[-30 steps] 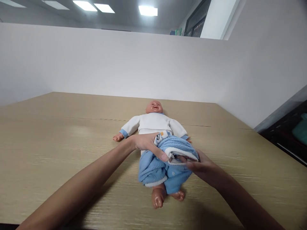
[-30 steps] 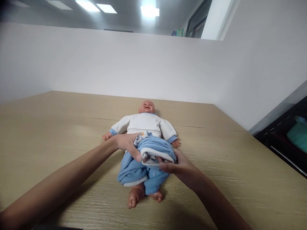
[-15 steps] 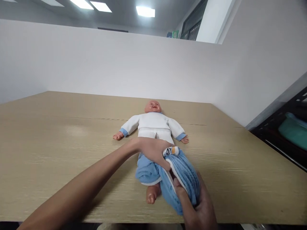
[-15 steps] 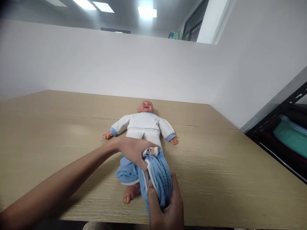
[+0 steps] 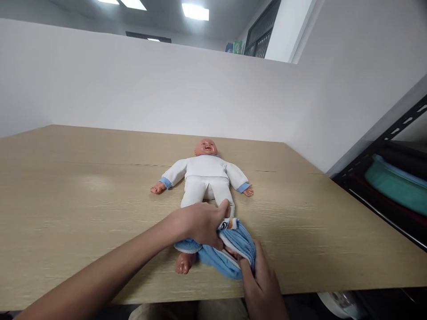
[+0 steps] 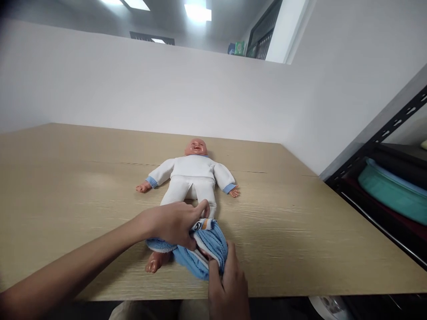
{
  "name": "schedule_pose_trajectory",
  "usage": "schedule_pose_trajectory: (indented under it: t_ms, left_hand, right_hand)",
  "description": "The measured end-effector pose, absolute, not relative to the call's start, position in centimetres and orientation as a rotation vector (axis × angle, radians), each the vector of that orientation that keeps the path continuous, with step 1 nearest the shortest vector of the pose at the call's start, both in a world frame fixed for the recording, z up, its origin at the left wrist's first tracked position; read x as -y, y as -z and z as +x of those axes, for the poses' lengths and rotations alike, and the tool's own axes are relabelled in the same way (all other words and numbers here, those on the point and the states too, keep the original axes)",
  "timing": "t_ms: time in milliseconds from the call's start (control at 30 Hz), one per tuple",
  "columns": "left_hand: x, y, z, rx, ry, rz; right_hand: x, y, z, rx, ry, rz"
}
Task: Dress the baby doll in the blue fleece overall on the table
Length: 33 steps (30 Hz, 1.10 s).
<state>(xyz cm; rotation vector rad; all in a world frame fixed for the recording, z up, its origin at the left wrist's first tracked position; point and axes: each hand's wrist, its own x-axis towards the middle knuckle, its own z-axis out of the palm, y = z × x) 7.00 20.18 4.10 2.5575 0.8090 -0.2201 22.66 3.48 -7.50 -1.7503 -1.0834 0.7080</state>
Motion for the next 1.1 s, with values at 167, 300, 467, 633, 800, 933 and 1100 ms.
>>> schedule_pose_trajectory:
  t_ms: [167, 300, 467, 633, 800, 933, 1100]
  left_hand:
    - [-20.0, -3.1, 5.3, -0.772, 0.015, 2.371]
    - [-19.6, -3.2, 4.3, -0.745, -0.226, 2.128]
    - [-19.7, -3.2, 3.6, -0.626, -0.450, 2.087]
    - [-20.5, -3.5, 2.1, -0.630, -0.470, 2.271]
    - [-20.5, -3.6, -0.1, -0.702, -0.417, 2.404]
    - [-21.0, -2.6, -0.8, -0.818, -0.507, 2.298]
    - [-22.2, -1.2, -0.6, -1.038, -0.683, 2.112]
  right_hand:
    - [-4.5, 7.6, 23.3, 1.001, -1.091, -1.549]
    - [-6.1, 6.6, 23.8, 0.984, -1.162, -1.250]
    - [-8.9, 4.2, 24.8, 1.127, -0.979, -1.220]
    - [-11.0, 4.0, 28.7, 1.393, -1.156, -1.174]
    - [-11.9, 4.0, 32.0, 1.465, -1.398, -1.228]
    - [-14.8, 2.1, 31.2, 1.548, -1.334, -1.131]
    - [-18.7, 2.9, 30.0, 1.444, -1.314, -1.074]
